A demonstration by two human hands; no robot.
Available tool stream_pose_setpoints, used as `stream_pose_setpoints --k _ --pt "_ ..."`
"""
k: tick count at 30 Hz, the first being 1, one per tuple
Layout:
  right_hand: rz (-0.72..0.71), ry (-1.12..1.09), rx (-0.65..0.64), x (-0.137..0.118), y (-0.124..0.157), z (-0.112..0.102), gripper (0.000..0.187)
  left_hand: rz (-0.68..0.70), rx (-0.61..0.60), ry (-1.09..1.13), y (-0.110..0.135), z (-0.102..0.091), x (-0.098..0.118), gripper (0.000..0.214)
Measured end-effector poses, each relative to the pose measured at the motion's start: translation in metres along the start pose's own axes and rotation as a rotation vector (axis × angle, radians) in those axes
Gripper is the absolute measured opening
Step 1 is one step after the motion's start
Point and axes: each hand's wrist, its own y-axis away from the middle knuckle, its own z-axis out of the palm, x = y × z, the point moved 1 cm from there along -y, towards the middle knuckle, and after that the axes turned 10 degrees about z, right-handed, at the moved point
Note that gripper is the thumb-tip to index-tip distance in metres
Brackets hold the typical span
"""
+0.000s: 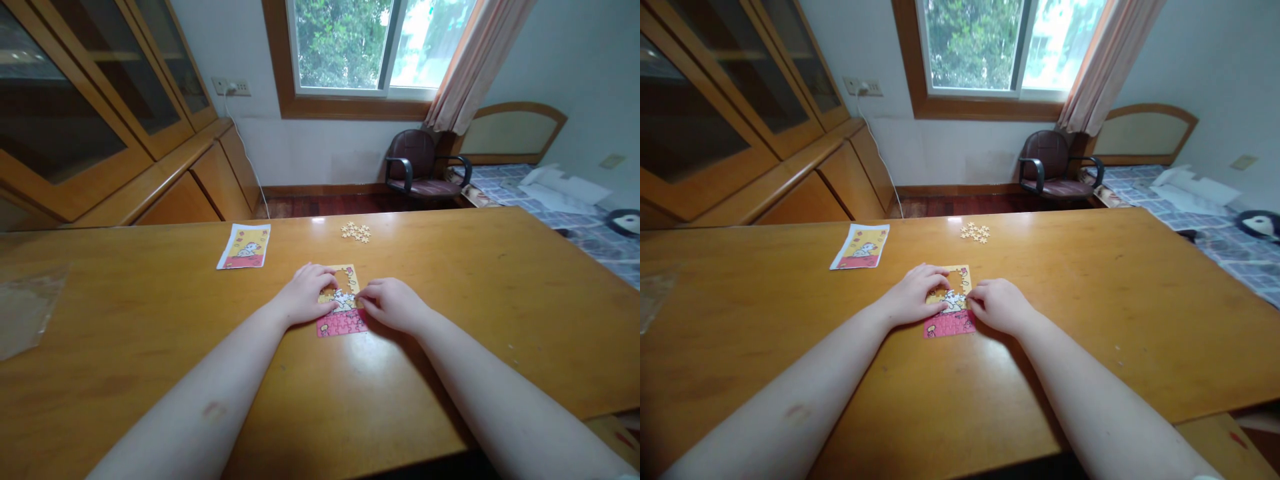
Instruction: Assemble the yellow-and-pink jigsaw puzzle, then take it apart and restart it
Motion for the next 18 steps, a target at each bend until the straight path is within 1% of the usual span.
stream_pose_setpoints --k 3,7,11,15,18 --pt "-0.036 0.002 -0.027 -0.0011 0.0014 -0.0018 0.023 -0.002 -0.001 -0.003 -0.0002 0.0002 -0.0003 0.025" --pt "-0.046 -0.005 -0.020 -0.0031 0.0019 -0.0039 0.024 -0.003 -0.008 -0.004 0.0002 0.0002 -0.0006 0.025" --pt "-0.042 0.009 -0.030 -0.0040 0.0027 -0.0067 0.029 0.003 -0.005 0.001 0.0007 0.0004 -0.0009 0.025" --pt "-0.032 -0.024 -0.051 -0.0041 0.0025 -0.0060 0.024 0.007 0.000 0.007 0.0009 0.0011 -0.0012 0.025" --pt "-0.026 -0.040 -0.049 -0.0045 0.0019 -0.0042 0.023 0.009 0.009 0.008 0.0007 0.0013 -0.0010 0.024"
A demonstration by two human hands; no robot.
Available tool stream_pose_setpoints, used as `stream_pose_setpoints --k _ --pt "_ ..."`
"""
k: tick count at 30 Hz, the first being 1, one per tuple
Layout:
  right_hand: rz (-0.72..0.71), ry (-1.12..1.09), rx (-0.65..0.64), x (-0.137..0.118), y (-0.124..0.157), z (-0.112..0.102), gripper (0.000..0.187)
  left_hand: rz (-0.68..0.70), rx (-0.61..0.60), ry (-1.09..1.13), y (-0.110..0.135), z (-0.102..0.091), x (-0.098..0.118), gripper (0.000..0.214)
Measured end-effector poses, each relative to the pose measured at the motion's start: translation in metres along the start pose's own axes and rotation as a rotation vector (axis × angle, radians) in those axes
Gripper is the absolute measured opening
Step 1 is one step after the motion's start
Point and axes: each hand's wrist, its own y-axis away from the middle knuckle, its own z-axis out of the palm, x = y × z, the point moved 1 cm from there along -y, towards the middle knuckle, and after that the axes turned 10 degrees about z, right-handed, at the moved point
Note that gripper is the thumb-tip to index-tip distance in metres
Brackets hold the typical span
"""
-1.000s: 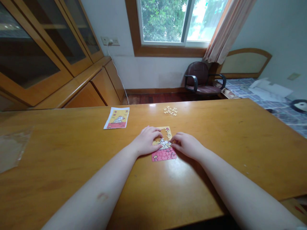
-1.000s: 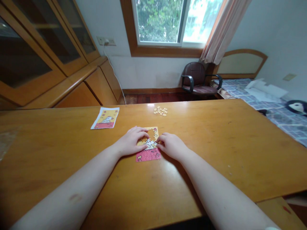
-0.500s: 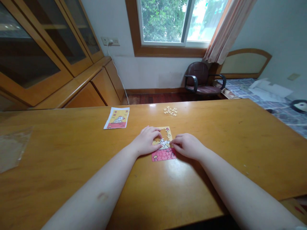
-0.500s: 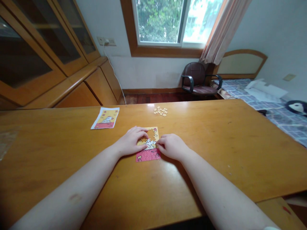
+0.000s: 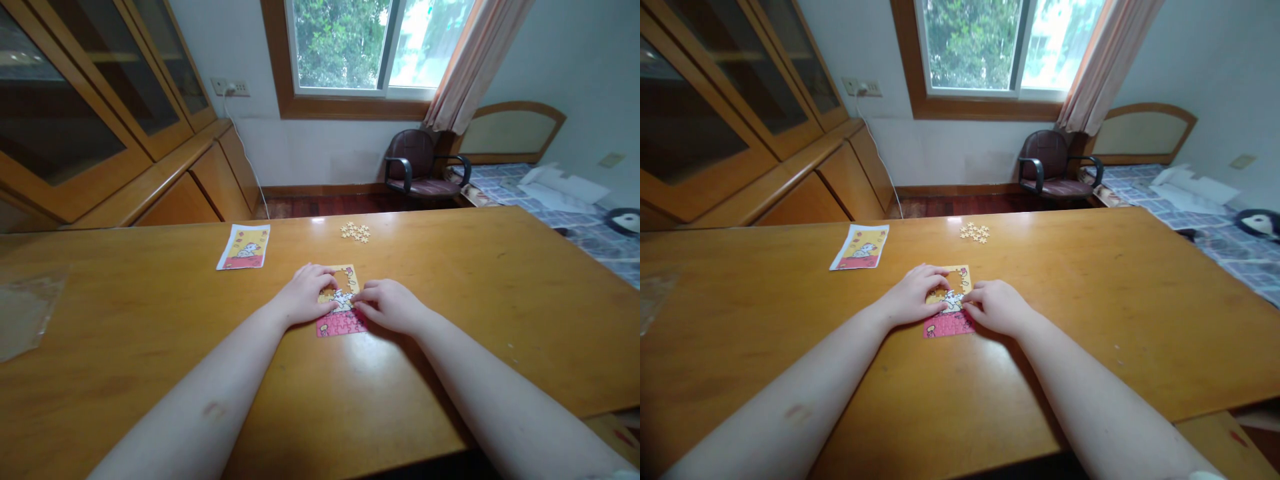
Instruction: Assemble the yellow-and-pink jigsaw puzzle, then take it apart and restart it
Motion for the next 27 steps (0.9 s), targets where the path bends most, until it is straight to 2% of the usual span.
stream_pose_setpoints --k 22,27 --pt "0.057 -0.012 -0.010 -0.0007 -0.0012 0.0036 0.028 0.008 -0.003 -0.009 -0.0008 -0.0008 0.0014 0.025" --pt "0.036 -0.017 0.034 0.0013 -0.0010 0.0018 0.026 0.011 -0.006 -0.007 -0.0010 -0.0005 0.0010 0.026"
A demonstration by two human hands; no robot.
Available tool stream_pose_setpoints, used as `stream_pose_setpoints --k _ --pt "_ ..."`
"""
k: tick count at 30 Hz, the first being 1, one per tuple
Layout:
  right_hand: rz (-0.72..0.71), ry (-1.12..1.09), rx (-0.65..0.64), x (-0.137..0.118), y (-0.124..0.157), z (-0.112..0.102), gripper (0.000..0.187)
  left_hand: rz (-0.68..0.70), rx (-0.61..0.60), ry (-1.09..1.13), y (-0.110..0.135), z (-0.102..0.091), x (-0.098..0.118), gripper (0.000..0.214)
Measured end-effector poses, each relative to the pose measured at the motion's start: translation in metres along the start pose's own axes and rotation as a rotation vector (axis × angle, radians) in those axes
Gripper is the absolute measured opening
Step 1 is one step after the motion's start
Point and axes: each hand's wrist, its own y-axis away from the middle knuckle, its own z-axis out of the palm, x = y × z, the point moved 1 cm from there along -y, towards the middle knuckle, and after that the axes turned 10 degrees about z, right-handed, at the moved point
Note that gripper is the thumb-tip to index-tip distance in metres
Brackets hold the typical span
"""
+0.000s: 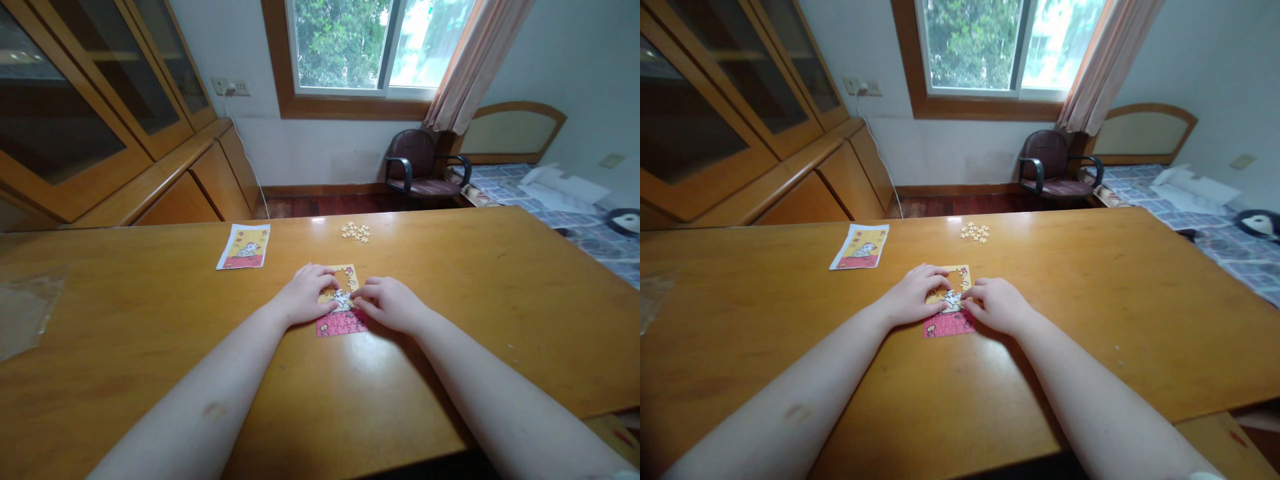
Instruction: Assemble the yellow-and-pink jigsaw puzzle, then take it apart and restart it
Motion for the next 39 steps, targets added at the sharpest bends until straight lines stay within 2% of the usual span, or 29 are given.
stream_pose_setpoints --k 5,11,39 --pt "0.044 0.029 0.019 0.0017 -0.0003 -0.0015 0.027 0.004 -0.003 0.000 0.0007 0.0004 -0.0011 0.027" --pt "0.017 -0.001 -0.013 0.0002 -0.0006 0.0002 0.026 0.008 -0.001 -0.001 0.0008 0.0012 -0.0017 0.026" --pt "0.032 0.004 0.003 -0.0014 -0.0006 0.0033 0.025 0.042 -0.032 0.015 0.0010 0.0023 -0.0005 0.021"
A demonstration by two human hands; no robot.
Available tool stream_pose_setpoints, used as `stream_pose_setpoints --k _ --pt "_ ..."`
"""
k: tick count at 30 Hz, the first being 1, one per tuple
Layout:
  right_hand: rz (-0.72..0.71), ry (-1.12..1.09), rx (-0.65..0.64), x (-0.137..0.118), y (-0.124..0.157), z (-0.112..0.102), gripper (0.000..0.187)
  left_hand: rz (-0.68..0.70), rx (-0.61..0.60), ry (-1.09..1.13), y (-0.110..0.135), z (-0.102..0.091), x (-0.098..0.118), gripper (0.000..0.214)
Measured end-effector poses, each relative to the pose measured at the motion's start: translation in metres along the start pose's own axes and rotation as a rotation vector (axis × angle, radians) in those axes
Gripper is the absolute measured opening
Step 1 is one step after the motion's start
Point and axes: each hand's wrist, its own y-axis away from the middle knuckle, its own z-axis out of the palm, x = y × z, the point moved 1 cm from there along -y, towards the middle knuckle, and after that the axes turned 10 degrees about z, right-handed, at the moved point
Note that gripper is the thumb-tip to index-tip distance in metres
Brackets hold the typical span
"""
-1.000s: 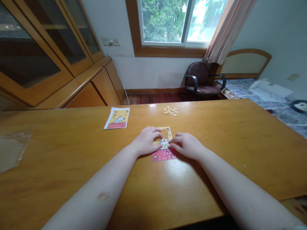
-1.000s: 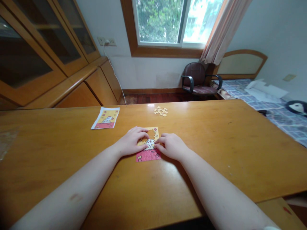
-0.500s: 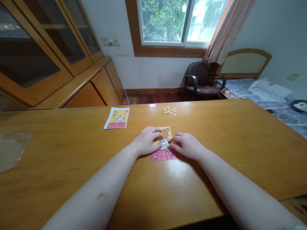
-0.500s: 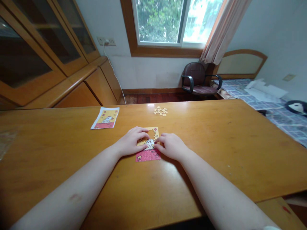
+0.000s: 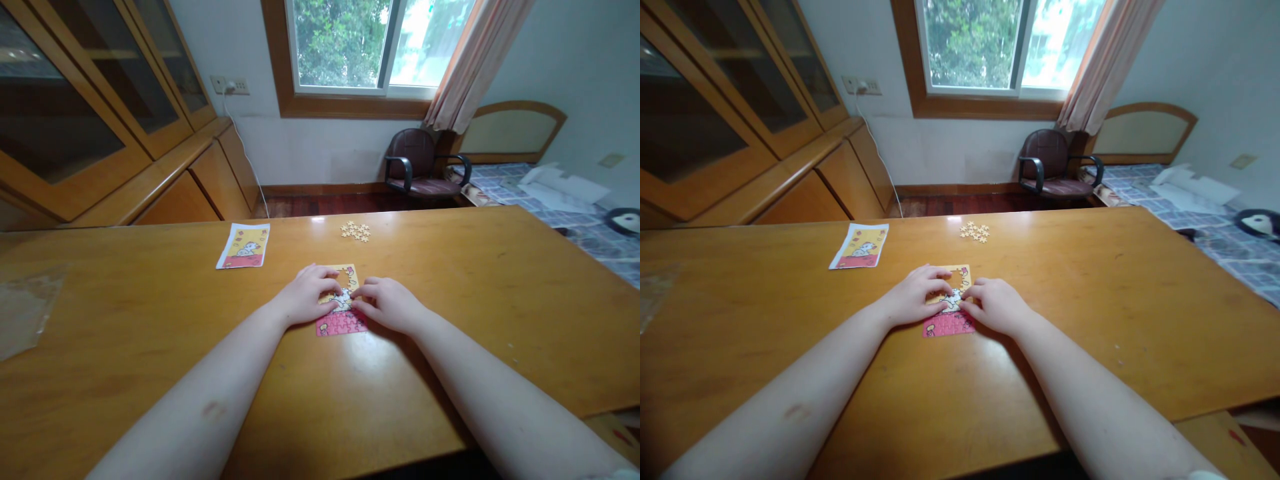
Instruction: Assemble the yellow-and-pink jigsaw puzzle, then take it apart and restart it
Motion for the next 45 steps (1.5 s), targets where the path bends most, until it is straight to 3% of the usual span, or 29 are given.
stream_pose_setpoints --k 45 --pt "0.074 -0.093 0.011 0.0050 -0.0033 0.0045 0.027 0.015 -0.002 -0.019 -0.0001 -0.0027 0.0006 0.028"
